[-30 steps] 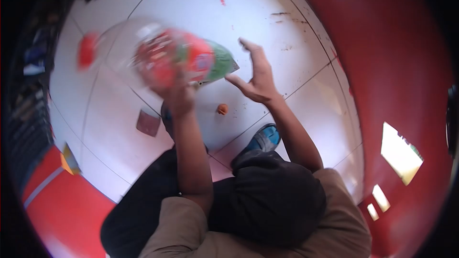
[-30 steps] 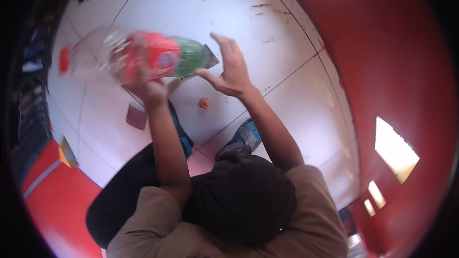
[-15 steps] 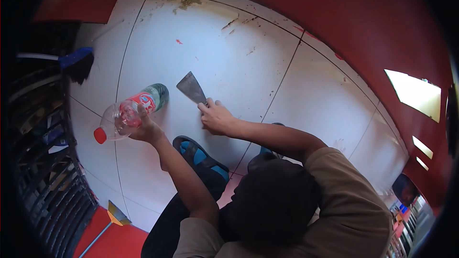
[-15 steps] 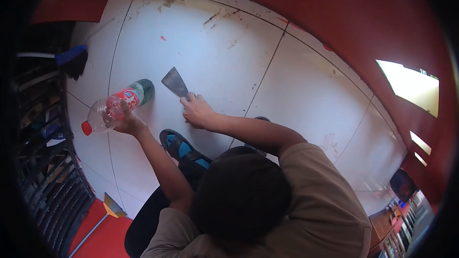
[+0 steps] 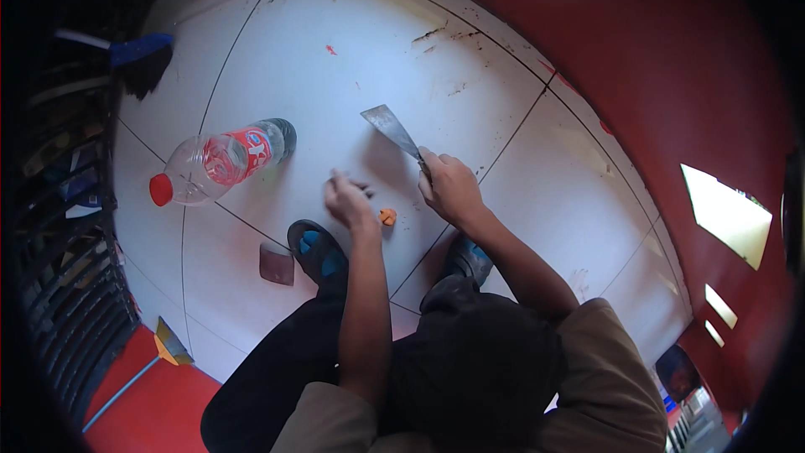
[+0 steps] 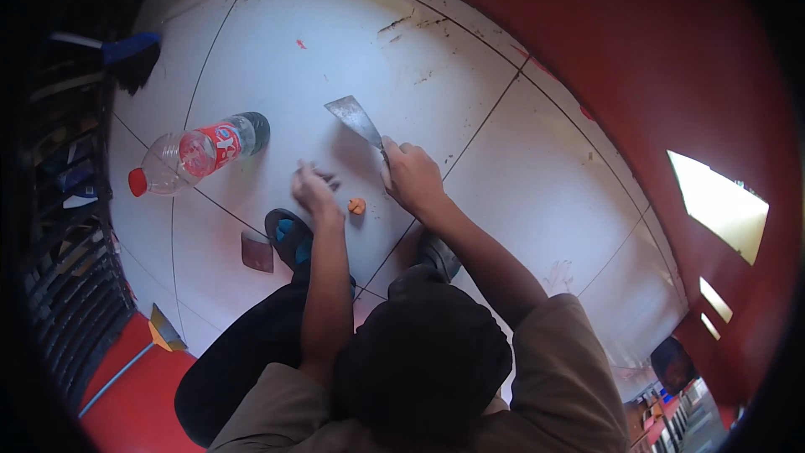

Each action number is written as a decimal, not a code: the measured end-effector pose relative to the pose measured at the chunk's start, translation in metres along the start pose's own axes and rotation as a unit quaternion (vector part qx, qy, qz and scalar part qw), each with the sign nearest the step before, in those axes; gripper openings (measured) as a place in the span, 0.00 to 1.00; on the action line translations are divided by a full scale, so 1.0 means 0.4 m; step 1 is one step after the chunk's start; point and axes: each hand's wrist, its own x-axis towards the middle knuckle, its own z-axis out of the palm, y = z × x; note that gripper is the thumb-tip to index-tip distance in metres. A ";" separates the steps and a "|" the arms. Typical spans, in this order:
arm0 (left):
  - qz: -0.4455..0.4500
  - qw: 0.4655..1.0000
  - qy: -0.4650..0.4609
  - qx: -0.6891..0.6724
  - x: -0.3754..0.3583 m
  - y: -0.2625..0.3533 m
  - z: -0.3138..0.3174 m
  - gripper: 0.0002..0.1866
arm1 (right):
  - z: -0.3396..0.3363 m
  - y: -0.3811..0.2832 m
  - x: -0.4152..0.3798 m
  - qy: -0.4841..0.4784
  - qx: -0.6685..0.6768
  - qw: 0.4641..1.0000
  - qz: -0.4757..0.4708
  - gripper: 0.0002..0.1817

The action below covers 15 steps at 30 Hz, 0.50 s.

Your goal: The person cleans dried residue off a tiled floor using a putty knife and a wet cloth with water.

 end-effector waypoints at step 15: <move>-0.309 0.815 -0.380 -0.309 0.140 0.107 0.231 0.25 | -0.032 -0.104 0.157 0.033 -0.038 0.994 -0.099 0.21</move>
